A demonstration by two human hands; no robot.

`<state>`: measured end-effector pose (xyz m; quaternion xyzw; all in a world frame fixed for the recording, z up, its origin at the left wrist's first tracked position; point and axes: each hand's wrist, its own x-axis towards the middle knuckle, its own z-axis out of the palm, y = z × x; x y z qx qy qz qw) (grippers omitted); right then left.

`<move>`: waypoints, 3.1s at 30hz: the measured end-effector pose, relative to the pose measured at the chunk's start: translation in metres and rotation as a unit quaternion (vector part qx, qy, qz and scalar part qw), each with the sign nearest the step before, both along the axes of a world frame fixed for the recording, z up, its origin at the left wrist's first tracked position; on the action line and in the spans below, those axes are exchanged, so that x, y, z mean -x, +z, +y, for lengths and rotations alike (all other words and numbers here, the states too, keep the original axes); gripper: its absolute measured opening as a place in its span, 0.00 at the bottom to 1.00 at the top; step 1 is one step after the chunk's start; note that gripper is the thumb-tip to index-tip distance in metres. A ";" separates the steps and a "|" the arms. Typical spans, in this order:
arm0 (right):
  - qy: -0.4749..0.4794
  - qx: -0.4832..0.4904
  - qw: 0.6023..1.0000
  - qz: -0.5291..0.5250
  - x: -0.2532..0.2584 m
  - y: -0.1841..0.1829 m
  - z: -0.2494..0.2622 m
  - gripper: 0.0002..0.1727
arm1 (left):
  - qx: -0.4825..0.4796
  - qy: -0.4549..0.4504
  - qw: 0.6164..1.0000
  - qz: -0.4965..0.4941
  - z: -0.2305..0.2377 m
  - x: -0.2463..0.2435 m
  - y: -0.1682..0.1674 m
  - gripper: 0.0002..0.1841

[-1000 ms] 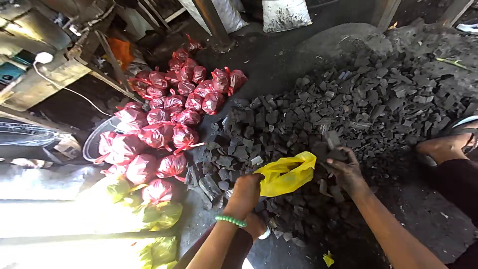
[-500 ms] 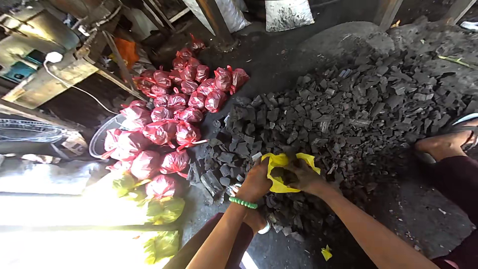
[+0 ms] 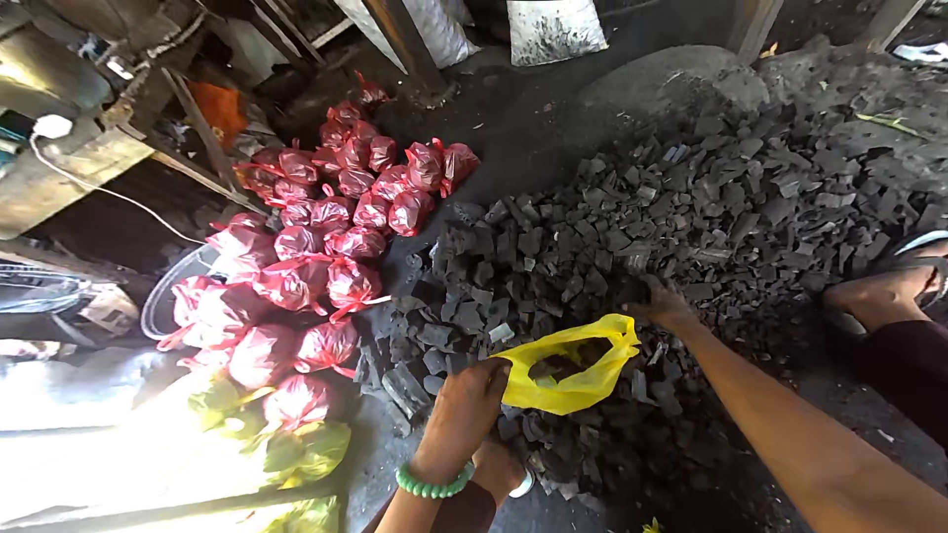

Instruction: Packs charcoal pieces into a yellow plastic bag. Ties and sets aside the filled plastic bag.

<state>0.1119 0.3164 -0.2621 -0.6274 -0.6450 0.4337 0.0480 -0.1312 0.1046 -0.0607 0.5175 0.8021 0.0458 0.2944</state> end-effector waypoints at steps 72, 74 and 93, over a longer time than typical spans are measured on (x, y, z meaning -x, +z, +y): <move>0.176 0.139 0.969 -0.107 -0.055 -0.039 -0.092 0.46 | -0.104 0.230 0.845 -0.471 0.009 -0.014 -0.002 0.27; 0.154 0.136 0.972 -0.113 -0.048 -0.040 -0.099 0.45 | -0.101 0.233 0.848 -0.466 0.010 -0.015 -0.001 0.27; -0.161 0.196 0.882 0.397 -0.082 -0.023 -0.092 0.37 | -0.101 0.237 0.847 -0.466 0.011 -0.017 -0.002 0.27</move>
